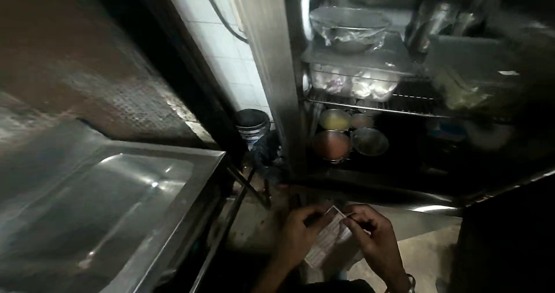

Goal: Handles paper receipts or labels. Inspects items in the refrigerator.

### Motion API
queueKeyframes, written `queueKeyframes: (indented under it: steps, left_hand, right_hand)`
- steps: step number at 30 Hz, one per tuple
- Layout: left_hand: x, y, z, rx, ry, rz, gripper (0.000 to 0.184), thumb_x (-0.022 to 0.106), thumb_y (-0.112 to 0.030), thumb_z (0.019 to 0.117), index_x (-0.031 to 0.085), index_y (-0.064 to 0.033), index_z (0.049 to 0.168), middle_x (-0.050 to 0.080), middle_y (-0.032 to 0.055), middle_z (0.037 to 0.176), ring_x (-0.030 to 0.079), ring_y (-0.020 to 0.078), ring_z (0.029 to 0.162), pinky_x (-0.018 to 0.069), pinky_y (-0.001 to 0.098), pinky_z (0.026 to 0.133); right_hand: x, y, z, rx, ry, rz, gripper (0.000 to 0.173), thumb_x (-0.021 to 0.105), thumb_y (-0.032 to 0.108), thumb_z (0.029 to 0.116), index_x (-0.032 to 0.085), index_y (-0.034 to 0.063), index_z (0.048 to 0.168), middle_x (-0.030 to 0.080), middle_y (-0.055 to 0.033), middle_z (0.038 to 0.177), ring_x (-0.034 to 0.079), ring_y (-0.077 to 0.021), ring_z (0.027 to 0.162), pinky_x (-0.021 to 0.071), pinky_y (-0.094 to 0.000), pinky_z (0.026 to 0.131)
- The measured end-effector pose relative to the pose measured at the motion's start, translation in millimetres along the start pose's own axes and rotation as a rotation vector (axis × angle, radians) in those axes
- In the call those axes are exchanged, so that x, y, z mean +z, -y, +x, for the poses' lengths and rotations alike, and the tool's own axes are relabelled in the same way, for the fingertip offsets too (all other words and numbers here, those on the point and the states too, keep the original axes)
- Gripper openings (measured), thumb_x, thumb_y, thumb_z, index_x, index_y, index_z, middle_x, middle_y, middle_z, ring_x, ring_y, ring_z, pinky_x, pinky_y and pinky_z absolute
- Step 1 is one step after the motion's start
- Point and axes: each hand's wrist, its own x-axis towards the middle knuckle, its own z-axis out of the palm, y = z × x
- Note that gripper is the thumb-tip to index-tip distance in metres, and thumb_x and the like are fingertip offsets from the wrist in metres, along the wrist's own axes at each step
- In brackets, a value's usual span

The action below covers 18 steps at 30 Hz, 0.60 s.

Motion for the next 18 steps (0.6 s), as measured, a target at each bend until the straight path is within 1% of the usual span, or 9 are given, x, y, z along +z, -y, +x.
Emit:
queueKeyframes:
  steps: [1, 3, 7, 8, 10, 12, 15, 17, 18]
  left_hand:
    - [-2.6, 1.6, -1.2, -0.024, 0.022, -0.084, 0.022, 0.067, -0.03, 0.099, 0.075, -0.0091, 0.098, 0.071, -0.0013, 0.086, 0.067, 0.0078, 0.076, 0.0568, 0.0239, 0.071]
    - [-6.5, 4.4, -5.0, -0.041, 0.048, -0.197, 0.022, 0.065, -0.026, 0.1002, 0.074, -0.0069, 0.099, 0.071, 0.0002, 0.085, 0.067, 0.0088, 0.076, 0.057, 0.0246, 0.071]
    - [-9.3, 5.2, -8.6, -0.052, 0.066, -0.322, 0.02, 0.064, -0.023, 0.101, 0.073, -0.0051, 0.099, 0.07, 0.0027, 0.089, 0.067, 0.0107, 0.082, 0.0569, 0.026, 0.078]
    - [-8.5, 4.5, -8.8, -0.062, 0.062, -0.345, 0.019, 0.065, -0.022, 0.1003, 0.073, -0.0046, 0.099, 0.071, 0.0036, 0.089, 0.067, 0.0114, 0.082, 0.057, 0.0266, 0.078]
    - [-5.7, 3.3, -9.4, -0.076, 0.048, -0.361, 0.018, 0.066, -0.02, 0.0994, 0.074, -0.0042, 0.098, 0.071, 0.0048, 0.088, 0.067, 0.0126, 0.082, 0.0572, 0.0273, 0.078]
    - [0.0, 2.9, -9.2, -0.068, 0.026, -0.341, 0.018, 0.067, -0.02, 0.0991, 0.075, -0.0044, 0.099, 0.072, 0.0048, 0.089, 0.069, 0.0131, 0.082, 0.0584, 0.0275, 0.077]
    - [10.5, 1.8, -7.6, -0.049, 0.003, -0.28, 0.017, 0.068, -0.021, 0.0983, 0.076, -0.0061, 0.1, 0.073, 0.0028, 0.089, 0.069, 0.0124, 0.082, 0.0591, 0.0274, 0.076]
    - [18.1, 2.3, -6.2, -0.044, 0.002, -0.249, 0.018, 0.069, -0.022, 0.0981, 0.077, -0.007, 0.102, 0.074, 0.0026, 0.09, 0.07, 0.0124, 0.081, 0.0597, 0.0273, 0.075]
    - [21.5, 3.0, -5.5, -0.037, -0.001, -0.226, 0.018, 0.068, -0.023, 0.0982, 0.077, -0.0078, 0.103, 0.075, 0.002, 0.09, 0.071, 0.0119, 0.082, 0.0599, 0.0268, 0.075]
  right_hand:
    - [3.2, 0.7, 0.6, -0.009, -0.001, -0.005, 0.017, 0.07, 0.011, 0.094, 0.072, 0.0024, 0.108, 0.075, -0.0007, 0.088, 0.069, -0.0073, 0.074, 0.0597, -0.0237, 0.067]
    - [7.6, 1.8, 0.2, -0.038, -0.001, 0.0, 0.014, 0.071, 0.01, 0.0935, 0.07, 0.0022, 0.105, 0.074, -0.0012, 0.088, 0.069, -0.0073, 0.075, 0.0592, -0.023, 0.067]
    - [12.1, 0.8, 1.3, -0.12, 0.002, -0.047, 0.01, 0.071, 0.007, 0.0928, 0.072, 0.0025, 0.101, 0.075, -0.0021, 0.093, 0.071, -0.0081, 0.082, 0.0613, -0.0242, 0.076]
    - [12.6, -0.6, 1.4, -0.153, -0.014, -0.09, 0.009, 0.072, 0.009, 0.0926, 0.073, 0.004, 0.1, 0.075, -0.0019, 0.094, 0.072, -0.0092, 0.086, 0.0621, -0.026, 0.079]
    - [13.0, -4.8, 0.7, -0.229, -0.078, -0.254, 0.009, 0.074, 0.019, 0.0925, 0.075, 0.0123, 0.099, 0.073, 0.0012, 0.097, 0.069, -0.0106, 0.095, 0.0598, -0.0299, 0.086]
    - [13.2, -7.6, -1.0, -0.279, -0.155, -0.393, 0.009, 0.075, 0.024, 0.0914, 0.076, 0.0172, 0.097, 0.07, 0.0017, 0.097, 0.066, -0.0118, 0.097, 0.0578, -0.0316, 0.086]
    - [15.6, -9.4, -5.5, -0.268, -0.195, -0.399, 0.008, 0.072, 0.016, 0.0918, 0.076, 0.0126, 0.097, 0.071, 0.0017, 0.092, 0.067, -0.0076, 0.086, 0.0594, -0.025, 0.078]
    - [15.1, -10.5, -11.1, -0.224, -0.158, -0.313, 0.013, 0.066, 0.01, 0.0953, 0.076, 0.0071, 0.103, 0.074, -0.0013, 0.096, 0.07, -0.0073, 0.087, 0.0616, -0.0247, 0.079]
    - [15.0, -11.5, -14.0, -0.205, -0.149, -0.276, 0.015, 0.064, 0.01, 0.0971, 0.075, 0.0054, 0.106, 0.074, -0.0024, 0.098, 0.071, -0.0081, 0.088, 0.0619, -0.0259, 0.08]
